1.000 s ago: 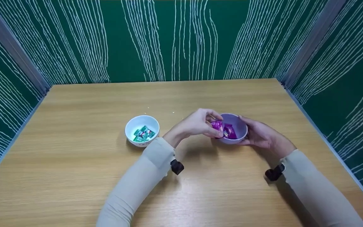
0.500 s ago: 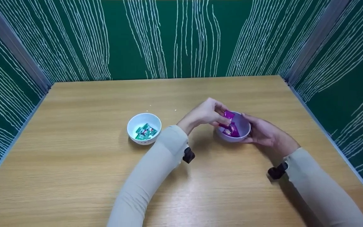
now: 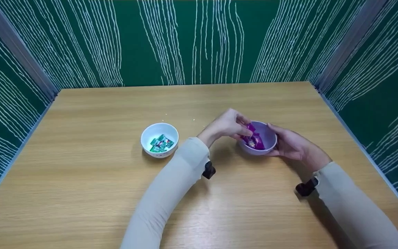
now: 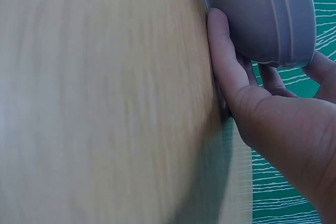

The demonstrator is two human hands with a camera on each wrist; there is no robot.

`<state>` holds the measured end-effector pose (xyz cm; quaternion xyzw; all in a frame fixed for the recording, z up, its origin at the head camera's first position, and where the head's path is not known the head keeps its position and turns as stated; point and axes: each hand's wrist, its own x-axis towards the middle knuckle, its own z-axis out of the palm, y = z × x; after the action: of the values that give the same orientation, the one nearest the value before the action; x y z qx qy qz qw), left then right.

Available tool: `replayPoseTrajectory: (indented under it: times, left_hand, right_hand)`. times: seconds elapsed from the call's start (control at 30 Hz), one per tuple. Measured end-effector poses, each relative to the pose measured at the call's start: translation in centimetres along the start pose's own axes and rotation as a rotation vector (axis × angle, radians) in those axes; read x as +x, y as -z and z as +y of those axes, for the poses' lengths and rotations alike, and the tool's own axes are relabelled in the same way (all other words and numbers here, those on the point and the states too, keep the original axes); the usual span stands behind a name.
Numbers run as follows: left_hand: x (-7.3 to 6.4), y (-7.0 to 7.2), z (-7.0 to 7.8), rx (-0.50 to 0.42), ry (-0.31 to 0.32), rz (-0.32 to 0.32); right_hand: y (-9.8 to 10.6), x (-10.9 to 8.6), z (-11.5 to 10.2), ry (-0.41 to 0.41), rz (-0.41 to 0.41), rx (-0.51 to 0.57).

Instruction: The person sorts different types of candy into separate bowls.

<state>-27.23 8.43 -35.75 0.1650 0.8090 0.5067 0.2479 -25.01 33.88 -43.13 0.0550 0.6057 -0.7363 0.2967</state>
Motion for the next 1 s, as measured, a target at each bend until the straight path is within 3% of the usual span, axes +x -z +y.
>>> replayPoseTrajectory:
  times: [0.4, 0.6, 0.8, 1.0]
  left_hand:
    - [-0.3, -0.3, -0.6, -0.006, 0.056, 0.054]
    - [-0.4, -0.2, -1.0, -0.014, 0.071, 0.047]
    - [-1.4, 0.7, -1.9, -0.027, 0.006, 0.008]
    - [-4.8, 2.5, -3.1, 0.028, -0.086, -0.036]
  right_hand:
    - [0.0, -0.2, -0.1, -0.003, 0.019, 0.014]
    - [-0.1, 0.0, 0.0, -0.003, 0.012, 0.016]
    - [-0.2, 0.2, 0.0, 0.001, 0.0, 0.018]
    - [-0.2, -0.2, 0.2, 0.01, 0.009, 0.051]
